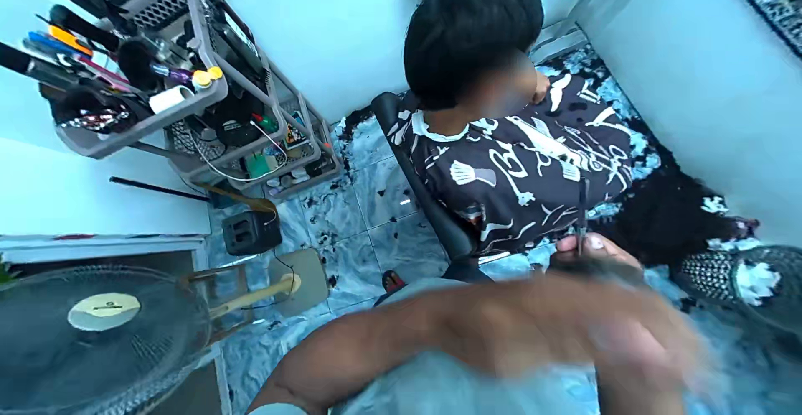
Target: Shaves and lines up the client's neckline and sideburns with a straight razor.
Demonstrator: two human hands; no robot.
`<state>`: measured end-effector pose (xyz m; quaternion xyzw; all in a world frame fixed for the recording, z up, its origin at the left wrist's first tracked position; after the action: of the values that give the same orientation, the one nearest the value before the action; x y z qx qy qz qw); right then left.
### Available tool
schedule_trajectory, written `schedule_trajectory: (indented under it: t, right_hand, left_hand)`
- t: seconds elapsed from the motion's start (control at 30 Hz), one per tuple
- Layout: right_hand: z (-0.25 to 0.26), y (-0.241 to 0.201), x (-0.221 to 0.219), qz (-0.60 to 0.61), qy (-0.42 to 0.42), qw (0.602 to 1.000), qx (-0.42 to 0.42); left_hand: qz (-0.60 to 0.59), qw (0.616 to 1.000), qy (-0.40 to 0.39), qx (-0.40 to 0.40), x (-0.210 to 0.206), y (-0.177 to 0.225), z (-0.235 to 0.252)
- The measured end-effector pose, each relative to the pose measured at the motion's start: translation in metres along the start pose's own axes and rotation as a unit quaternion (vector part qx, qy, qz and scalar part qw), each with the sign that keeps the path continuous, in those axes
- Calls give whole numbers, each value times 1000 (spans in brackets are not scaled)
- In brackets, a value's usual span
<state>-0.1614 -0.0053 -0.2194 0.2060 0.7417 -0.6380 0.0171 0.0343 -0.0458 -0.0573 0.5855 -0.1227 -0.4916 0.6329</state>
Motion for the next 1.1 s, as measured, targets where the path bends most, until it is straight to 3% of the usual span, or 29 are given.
schedule_trajectory:
  t: [0.07, 0.13, 0.2, 0.27, 0.3, 0.37, 0.43, 0.5, 0.57, 0.6, 0.67, 0.8, 1.1]
  right_hand:
    - [-33, 6, -34, 52, 17, 998, 20]
    - [-67, 32, -56, -38, -41, 998, -16]
    - [-95, 62, -63, -171, -109, 976, -82]
    - [-109, 68, -50, -185, -46, 974, -119]
    - [-110, 64, -41, -171, 2, 979, -109]
    - [-96, 48, -27, -164, 65, 983, -51]
    - [-59, 35, -26, -197, 108, 974, 39]
    - [-6, 31, -33, -260, 132, 948, 128]
    - [49, 28, -46, -328, 128, 914, 200]
    - [75, 26, -54, -340, 124, 903, 231]
    - [122, 29, -69, -339, 118, 892, 273]
    - [179, 43, -88, -315, 94, 902, 279]
    - [227, 53, -120, -286, 102, 894, 329]
  left_hand:
    - [105, 994, 11, 15, 55, -35, -17]
    - [86, 996, -19, 18, 78, -55, -25]
    - [110, 994, -4, 11, 78, -41, -23]
    - [188, 979, 70, -40, 87, -6, -1]
    - [265, 954, 112, -87, 97, 13, 19]
    - [491, 849, 141, -135, 124, 37, 75]
    - [727, 682, 85, -19, 154, 33, 135]
    - [831, 541, -2, 129, 182, 14, 179]
    - [855, 475, -41, 204, 203, 2, 194]
    - [860, 460, -49, 215, 210, 2, 198]
    - [861, 459, -57, 212, 225, 4, 206]
    - [842, 491, -65, 212, 252, 7, 214]
    - [812, 532, -60, 232, 295, 17, 222]
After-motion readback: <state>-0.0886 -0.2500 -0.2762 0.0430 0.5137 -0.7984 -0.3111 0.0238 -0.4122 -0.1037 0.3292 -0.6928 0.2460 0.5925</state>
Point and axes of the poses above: each hand's wrist, its own z-axis towards the middle knuckle, its own x-axis out of the back of the hand, y = z × x, the point moved 3 cm from there along z, towards the middle knuckle, and after that the axes turned 6 degrees about y, right-handed, at the moved point
